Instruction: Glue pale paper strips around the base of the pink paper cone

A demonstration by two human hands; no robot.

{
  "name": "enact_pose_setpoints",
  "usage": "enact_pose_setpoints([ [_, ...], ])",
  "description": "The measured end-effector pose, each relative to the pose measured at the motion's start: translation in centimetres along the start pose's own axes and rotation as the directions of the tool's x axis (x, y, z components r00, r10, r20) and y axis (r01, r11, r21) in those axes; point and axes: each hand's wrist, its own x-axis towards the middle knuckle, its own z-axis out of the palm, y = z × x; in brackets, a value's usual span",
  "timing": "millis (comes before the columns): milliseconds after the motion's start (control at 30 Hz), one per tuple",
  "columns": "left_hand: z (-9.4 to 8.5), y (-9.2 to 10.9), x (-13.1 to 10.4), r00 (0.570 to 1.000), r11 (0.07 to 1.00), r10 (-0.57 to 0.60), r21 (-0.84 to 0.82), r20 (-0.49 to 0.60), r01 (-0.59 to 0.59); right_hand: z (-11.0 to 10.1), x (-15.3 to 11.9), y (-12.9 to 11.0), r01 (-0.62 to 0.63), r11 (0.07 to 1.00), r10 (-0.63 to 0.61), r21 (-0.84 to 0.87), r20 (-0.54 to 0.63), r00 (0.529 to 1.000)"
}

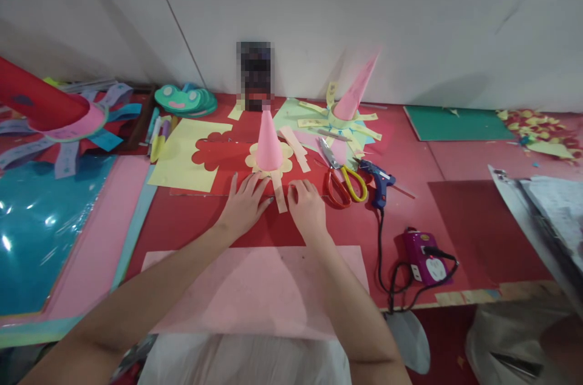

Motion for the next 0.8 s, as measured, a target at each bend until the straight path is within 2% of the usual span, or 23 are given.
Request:
enact_pose_setpoints([
  [167,0.3,0.0,0.0,1.000,1.000,-0.005,-0.011,-0.004,0.005,0.5,1.1,1.0,0.089,0.995,-0.086,0.041,-0.056,0.995],
  [500,0.1,0.1,0.1,1.000,1.000,-0.006,0.001,0.008,0.006,1.3,1.1,1.0,0.172,0.970,-0.168,-0.174,0.036,0.985],
  [633,0.3,0.1,0.1,1.000,1.000,-0.007,-0.024,-0.003,0.007,1.3,1.1,0.8,0.166,0.968,-0.166,-0.189,0.015,0.986],
  [800,0.5,0.1,0.0,1.000,1.000,-0.003,-0.017,-0.016,0.003,1.3,1.0,0.2,0.257,0.935,-0.260,-0.243,0.023,0.965],
])
